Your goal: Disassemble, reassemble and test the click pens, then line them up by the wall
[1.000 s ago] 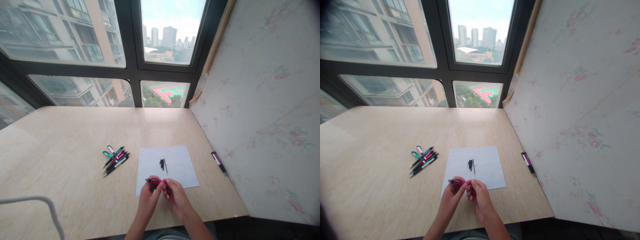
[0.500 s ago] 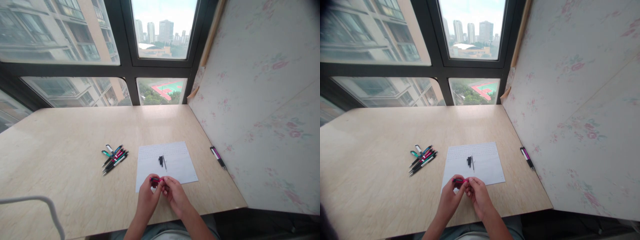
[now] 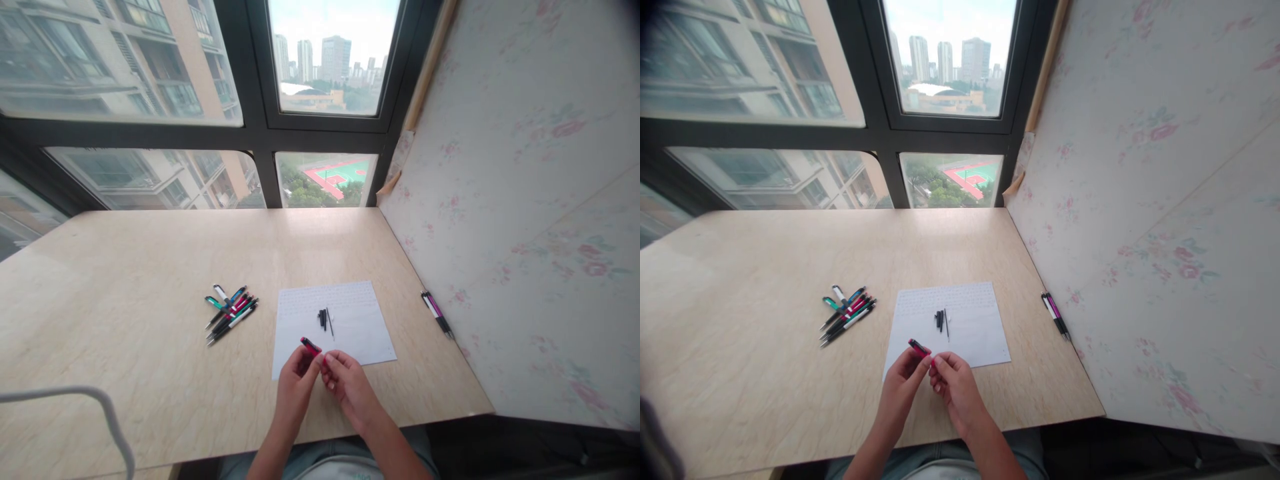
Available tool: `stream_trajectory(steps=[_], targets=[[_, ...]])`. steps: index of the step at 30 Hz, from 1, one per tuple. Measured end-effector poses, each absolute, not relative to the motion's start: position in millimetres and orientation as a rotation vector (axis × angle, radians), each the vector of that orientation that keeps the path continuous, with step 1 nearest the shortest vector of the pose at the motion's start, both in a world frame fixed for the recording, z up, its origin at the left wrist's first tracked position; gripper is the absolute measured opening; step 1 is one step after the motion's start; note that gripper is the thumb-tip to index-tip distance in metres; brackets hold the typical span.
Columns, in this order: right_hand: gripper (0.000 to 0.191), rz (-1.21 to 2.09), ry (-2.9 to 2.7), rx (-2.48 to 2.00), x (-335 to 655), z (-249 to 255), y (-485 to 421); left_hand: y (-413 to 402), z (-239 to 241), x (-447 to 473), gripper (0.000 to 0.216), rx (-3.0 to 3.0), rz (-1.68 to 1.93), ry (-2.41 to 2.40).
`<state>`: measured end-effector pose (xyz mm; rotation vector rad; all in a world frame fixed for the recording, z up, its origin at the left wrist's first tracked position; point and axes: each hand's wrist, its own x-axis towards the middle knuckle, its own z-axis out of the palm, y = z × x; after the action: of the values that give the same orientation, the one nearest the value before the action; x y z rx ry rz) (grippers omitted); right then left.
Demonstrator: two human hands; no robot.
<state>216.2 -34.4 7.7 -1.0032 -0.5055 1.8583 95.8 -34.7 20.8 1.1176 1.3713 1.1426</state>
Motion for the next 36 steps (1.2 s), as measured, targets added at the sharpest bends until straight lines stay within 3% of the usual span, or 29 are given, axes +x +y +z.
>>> stream_trajectory(steps=[9,18,22,26,36], targets=[[0.024,1.213,-1.190,-1.368,234.0,20.6,-25.1,-38.6,22.2,96.1,0.022,1.506,0.992,1.498],[0.022,1.162,-1.317,-1.406,243.3,14.9,-6.1,-42.7,19.7,97.6,0.020,1.703,0.913,1.471],[0.028,0.970,-1.440,-1.576,257.4,8.6,26.4,-43.4,17.6,91.5,0.020,1.703,0.928,1.484],[0.022,0.777,-1.632,-1.701,260.9,3.7,55.2,-45.8,17.1,90.1,0.021,1.697,0.938,1.482],[0.027,0.651,-1.845,-1.734,256.3,0.7,67.3,-48.3,14.0,85.1,0.024,1.707,0.941,1.495]])
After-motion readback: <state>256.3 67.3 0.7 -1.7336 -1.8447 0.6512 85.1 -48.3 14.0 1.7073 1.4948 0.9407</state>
